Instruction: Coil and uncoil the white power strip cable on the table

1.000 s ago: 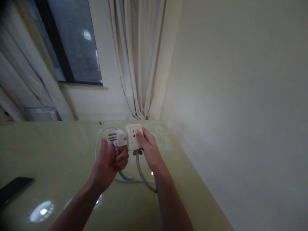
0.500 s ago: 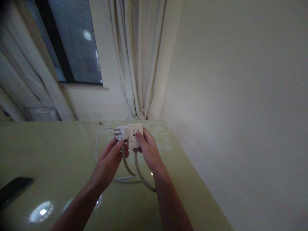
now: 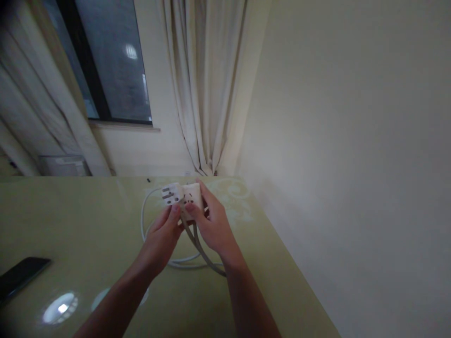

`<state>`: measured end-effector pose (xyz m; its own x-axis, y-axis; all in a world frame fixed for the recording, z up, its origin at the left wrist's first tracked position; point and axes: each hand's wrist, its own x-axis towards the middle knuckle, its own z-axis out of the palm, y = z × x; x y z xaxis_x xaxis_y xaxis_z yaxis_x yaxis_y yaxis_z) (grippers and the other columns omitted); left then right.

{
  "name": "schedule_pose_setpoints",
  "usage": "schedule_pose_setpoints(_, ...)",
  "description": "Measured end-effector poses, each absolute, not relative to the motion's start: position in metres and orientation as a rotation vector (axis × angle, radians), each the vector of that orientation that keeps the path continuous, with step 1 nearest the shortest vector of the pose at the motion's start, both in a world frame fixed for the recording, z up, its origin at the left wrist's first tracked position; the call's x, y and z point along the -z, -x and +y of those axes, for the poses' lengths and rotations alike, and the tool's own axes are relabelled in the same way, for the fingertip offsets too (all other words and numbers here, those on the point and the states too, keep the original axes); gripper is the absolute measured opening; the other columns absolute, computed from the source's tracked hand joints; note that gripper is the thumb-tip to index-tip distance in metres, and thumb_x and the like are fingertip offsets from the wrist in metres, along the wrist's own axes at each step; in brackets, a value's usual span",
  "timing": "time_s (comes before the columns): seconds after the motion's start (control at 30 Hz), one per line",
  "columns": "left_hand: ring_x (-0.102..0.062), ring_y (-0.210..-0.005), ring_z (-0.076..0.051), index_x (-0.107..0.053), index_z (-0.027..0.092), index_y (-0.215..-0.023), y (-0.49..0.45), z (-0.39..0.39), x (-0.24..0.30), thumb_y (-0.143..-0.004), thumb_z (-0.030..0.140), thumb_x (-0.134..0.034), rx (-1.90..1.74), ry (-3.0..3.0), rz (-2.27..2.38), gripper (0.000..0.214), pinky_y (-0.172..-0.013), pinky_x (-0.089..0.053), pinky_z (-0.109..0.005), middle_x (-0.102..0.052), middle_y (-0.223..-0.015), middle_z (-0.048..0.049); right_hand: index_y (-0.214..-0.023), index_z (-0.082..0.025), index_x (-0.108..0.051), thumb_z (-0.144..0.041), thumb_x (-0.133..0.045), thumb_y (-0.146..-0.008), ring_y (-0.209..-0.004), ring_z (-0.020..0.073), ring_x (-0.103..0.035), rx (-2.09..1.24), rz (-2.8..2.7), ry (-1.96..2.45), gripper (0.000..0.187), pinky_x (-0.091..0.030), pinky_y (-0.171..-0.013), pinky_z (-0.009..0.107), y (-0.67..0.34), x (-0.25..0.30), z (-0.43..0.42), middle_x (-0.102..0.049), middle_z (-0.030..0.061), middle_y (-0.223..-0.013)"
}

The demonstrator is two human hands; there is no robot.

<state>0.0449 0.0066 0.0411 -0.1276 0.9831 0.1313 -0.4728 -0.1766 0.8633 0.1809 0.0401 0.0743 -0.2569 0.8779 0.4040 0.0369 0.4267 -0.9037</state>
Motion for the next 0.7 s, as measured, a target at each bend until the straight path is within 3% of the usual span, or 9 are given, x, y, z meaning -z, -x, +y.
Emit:
schedule_pose_setpoints(0.2,-0.074,-0.111,-0.026,-0.073,0.020,-0.116,-0.044,0.007,-0.054,-0.083,0.056,-0.085,-1.627,-0.784,0.799,0.050,-0.094,-0.062,-0.040,-0.077,-0.126,-0.0114,-0.165,-0.035,-0.045,-0.047,-0.074,-0.098,-0.131,0.0293,-0.061,-0.929,-1.742,0.853,0.074,-0.057,-0.096,0.039,-0.181,-0.077,0.032,-0.055,0.0088,-0.162)
schedule_pose_setpoints(0.33,-0.074,-0.108,-0.023,-0.070,0.022,-0.123,-0.039,0.010,-0.056,-0.084,0.050,-0.086,-1.652,-0.819,0.789,0.050,-0.089,-0.063,-0.035,-0.076,-0.127,-0.0093,-0.170,-0.034,-0.032,-0.044,-0.080,-0.093,-0.110,0.0258,-0.068,-0.986,-1.702,0.896,0.091,-0.058,-0.088,0.040,-0.176,-0.078,0.026,-0.065,0.0119,-0.144)
schedule_pose_setpoints(0.43,-0.072,-0.112,-0.024,-0.066,0.022,-0.129,-0.036,0.008,-0.056,-0.093,0.052,-0.077,-1.644,-0.930,0.840,0.048,-0.085,-0.065,-0.033,-0.072,-0.133,-0.0104,-0.168,-0.036,-0.037,-0.047,-0.074,-0.098,-0.108,0.0238,-0.067,-0.935,-1.651,0.906,0.080,-0.059,-0.083,0.037,-0.173,-0.079,0.025,-0.063,0.0115,-0.139)
schedule_pose_setpoints(0.53,-0.071,-0.109,-0.024,-0.061,0.024,-0.135,-0.036,0.002,-0.058,-0.098,0.055,-0.069,-1.586,-1.088,0.885,0.049,-0.076,-0.066,-0.032,-0.068,-0.136,-0.0113,-0.160,-0.037,-0.050,-0.045,-0.067,-0.103,-0.125,0.0253,-0.060,-0.767,-1.675,0.845,0.061,-0.057,-0.097,0.040,-0.177,-0.079,0.028,-0.056,0.0106,-0.146)
schedule_pose_setpoints(0.7,-0.065,-0.071,-0.015,-0.056,0.023,-0.135,-0.035,-0.006,-0.057,-0.103,0.055,-0.060,-1.337,-1.340,0.888,0.045,-0.062,-0.064,-0.030,-0.066,-0.102,-0.0041,-0.152,-0.038,-0.060,-0.043,-0.068,-0.103,-0.132,0.0256,-0.058,-0.805,-1.789,0.700,0.050,-0.047,-0.112,0.042,-0.191,-0.083,0.035,-0.060,0.0059,-0.147)
